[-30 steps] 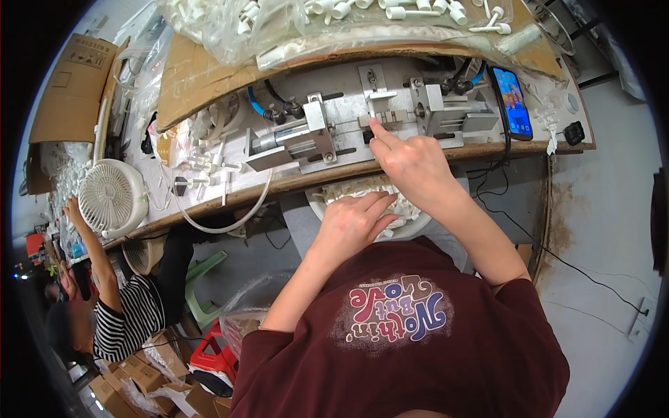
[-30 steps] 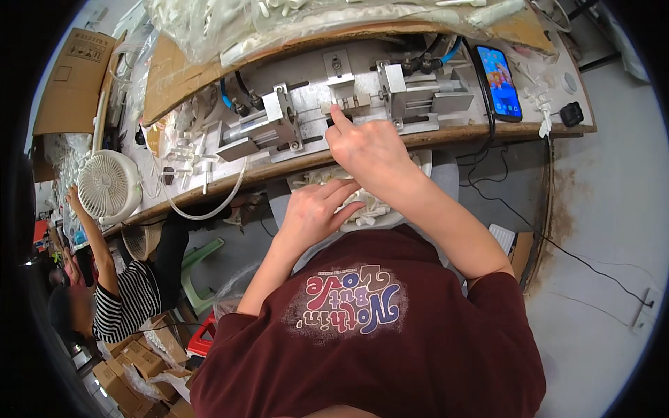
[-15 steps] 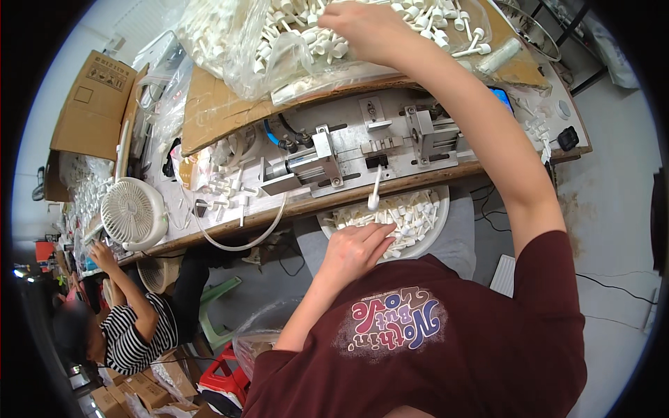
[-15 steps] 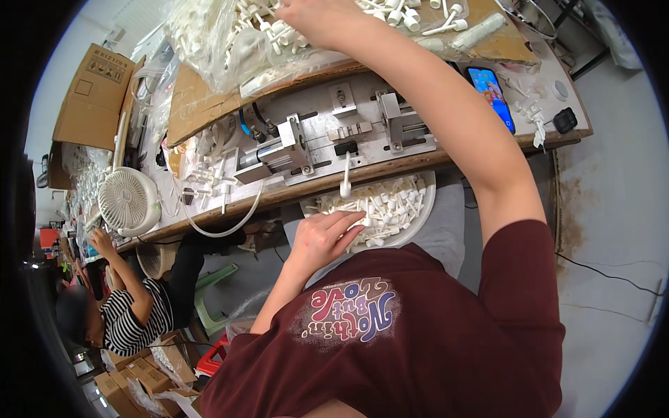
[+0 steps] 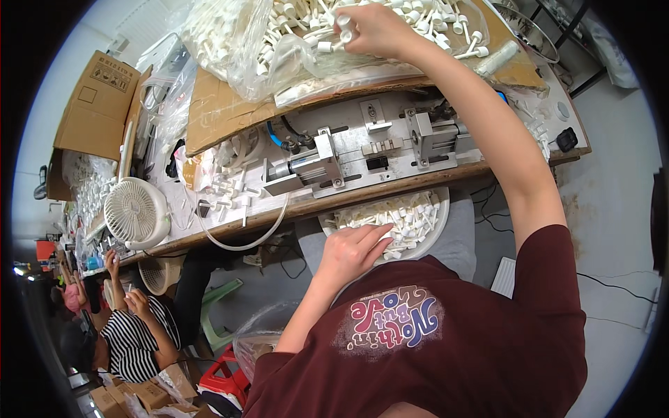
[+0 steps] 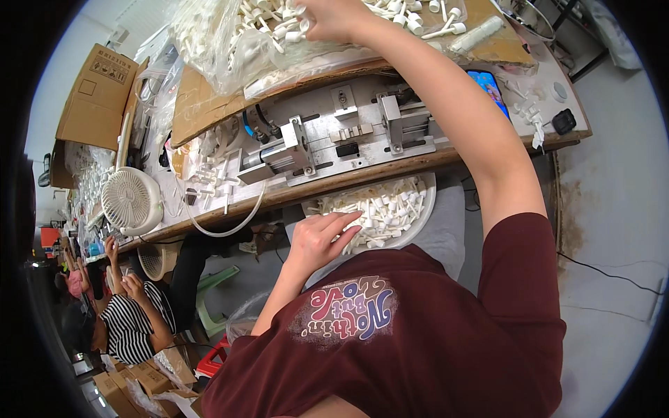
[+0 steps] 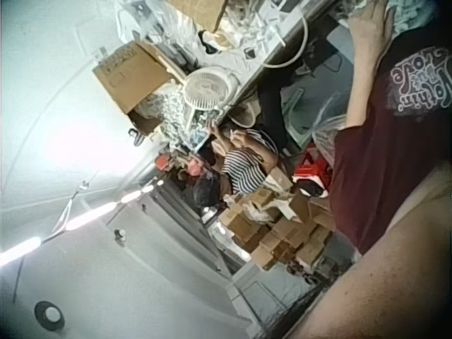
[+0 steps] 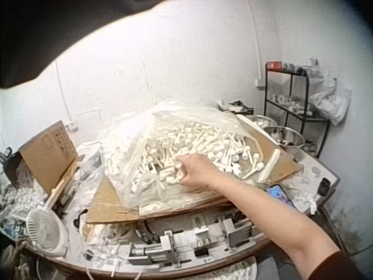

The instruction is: Assembling small white plastic components using a pneumatic assembly machine on a workbench.

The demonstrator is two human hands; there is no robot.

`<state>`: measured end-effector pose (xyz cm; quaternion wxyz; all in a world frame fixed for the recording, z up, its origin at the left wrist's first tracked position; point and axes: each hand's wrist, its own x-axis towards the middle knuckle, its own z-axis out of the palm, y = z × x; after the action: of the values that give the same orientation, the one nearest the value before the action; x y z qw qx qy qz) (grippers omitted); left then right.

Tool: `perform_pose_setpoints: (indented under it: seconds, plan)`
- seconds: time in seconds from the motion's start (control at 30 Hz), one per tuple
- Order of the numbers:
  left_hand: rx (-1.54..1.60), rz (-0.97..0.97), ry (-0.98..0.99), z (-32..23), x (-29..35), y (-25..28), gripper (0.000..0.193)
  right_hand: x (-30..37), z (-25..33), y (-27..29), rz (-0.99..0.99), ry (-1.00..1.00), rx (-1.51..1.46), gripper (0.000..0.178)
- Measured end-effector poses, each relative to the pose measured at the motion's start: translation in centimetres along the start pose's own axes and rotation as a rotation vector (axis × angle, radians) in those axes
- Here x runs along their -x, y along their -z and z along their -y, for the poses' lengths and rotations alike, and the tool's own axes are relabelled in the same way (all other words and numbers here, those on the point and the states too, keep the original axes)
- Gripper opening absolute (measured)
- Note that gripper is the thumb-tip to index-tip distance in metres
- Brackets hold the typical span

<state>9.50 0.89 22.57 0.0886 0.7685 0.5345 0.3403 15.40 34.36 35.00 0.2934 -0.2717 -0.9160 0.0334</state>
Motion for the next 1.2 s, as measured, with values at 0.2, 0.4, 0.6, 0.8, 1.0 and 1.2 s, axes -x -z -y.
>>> perform_pose_setpoints:
  seconds: [0.2,0.4,0.6,0.8,1.0,1.2]
  plan:
    - [0.024,-0.024,-0.031,-0.9,-1.4,0.6,0.025,-0.1,-2.3,1.4,-0.246,-0.469,-0.719,0.033]
    - [0.180,-0.340,0.041,-0.9,-4.4,3.3,0.024,2.3,-1.6,2.7,-0.009,-0.618,-1.356,0.024]
    - [0.614,-0.500,0.247,-0.8,-8.4,4.8,0.047,13.2,8.1,4.1,0.309,-0.644,-1.631,0.022]
    - [0.574,-0.246,0.221,-0.5,-7.8,4.3,0.035,18.6,9.1,2.7,0.353,-0.895,-1.830,0.014]
    - [0.481,-0.301,0.249,-0.1,-6.3,2.4,0.031,21.9,8.3,1.1,0.220,-0.965,-1.885,0.010]
    - [-0.141,-0.222,0.128,2.0,-5.9,-0.8,0.030,23.3,8.1,1.6,0.051,-1.005,-1.784,0.008]
